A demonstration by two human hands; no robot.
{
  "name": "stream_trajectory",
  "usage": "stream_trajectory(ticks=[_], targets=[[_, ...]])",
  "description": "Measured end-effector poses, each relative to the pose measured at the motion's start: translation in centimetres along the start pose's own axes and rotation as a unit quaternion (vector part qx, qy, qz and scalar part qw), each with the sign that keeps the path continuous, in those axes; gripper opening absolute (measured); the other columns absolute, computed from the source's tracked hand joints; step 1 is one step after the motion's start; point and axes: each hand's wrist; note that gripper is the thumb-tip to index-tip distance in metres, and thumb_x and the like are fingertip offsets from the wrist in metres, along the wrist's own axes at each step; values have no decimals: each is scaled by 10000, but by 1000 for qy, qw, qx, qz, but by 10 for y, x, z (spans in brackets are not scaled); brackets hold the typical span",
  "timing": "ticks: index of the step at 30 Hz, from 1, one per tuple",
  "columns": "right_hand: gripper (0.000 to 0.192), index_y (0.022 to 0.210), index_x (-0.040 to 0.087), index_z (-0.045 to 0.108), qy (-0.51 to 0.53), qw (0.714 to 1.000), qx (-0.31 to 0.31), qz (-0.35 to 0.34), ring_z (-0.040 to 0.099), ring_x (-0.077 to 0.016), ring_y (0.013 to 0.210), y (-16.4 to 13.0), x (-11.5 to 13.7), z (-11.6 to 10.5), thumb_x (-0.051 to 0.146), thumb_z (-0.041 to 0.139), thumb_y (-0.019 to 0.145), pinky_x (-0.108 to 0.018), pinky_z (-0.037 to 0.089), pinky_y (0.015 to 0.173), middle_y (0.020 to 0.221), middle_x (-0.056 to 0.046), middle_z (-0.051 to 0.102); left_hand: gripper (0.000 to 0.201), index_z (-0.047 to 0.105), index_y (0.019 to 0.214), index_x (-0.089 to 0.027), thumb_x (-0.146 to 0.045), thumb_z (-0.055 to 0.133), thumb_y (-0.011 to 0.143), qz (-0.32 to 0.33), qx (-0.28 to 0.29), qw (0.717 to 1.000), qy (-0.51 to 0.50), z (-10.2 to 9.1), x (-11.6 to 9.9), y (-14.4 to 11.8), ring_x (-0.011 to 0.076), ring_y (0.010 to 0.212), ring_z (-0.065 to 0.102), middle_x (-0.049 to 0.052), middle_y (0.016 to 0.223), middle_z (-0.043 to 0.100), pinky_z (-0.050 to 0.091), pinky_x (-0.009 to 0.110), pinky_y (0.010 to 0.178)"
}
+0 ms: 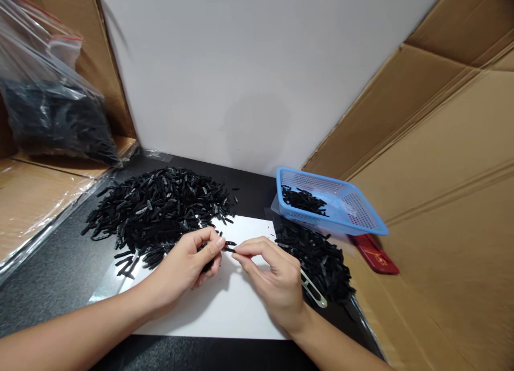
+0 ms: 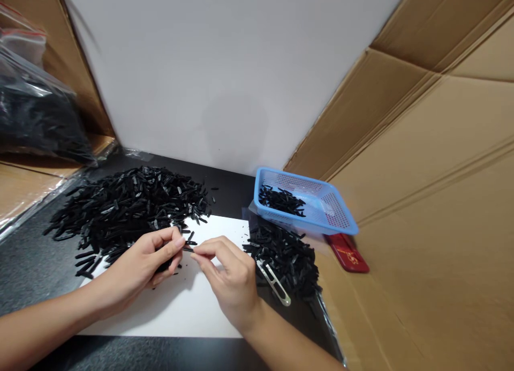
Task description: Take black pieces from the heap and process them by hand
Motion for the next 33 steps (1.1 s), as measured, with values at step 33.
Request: stream_trajectory(ticks=[33], targets=[[81,794,203,651,244,941,-5,234,685,-153,574,-8,-1,11,246,714,822,-257,560,553,662,17,674,389,446,692,-201,-514,547,899,13,32,999,-25,2,1,-3,57,424,281,-87,525,462,202,174,399]])
Point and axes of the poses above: each hand's wrist, its own y-axis towards the middle knuckle, its own z-axis out of the palm, x = y × z
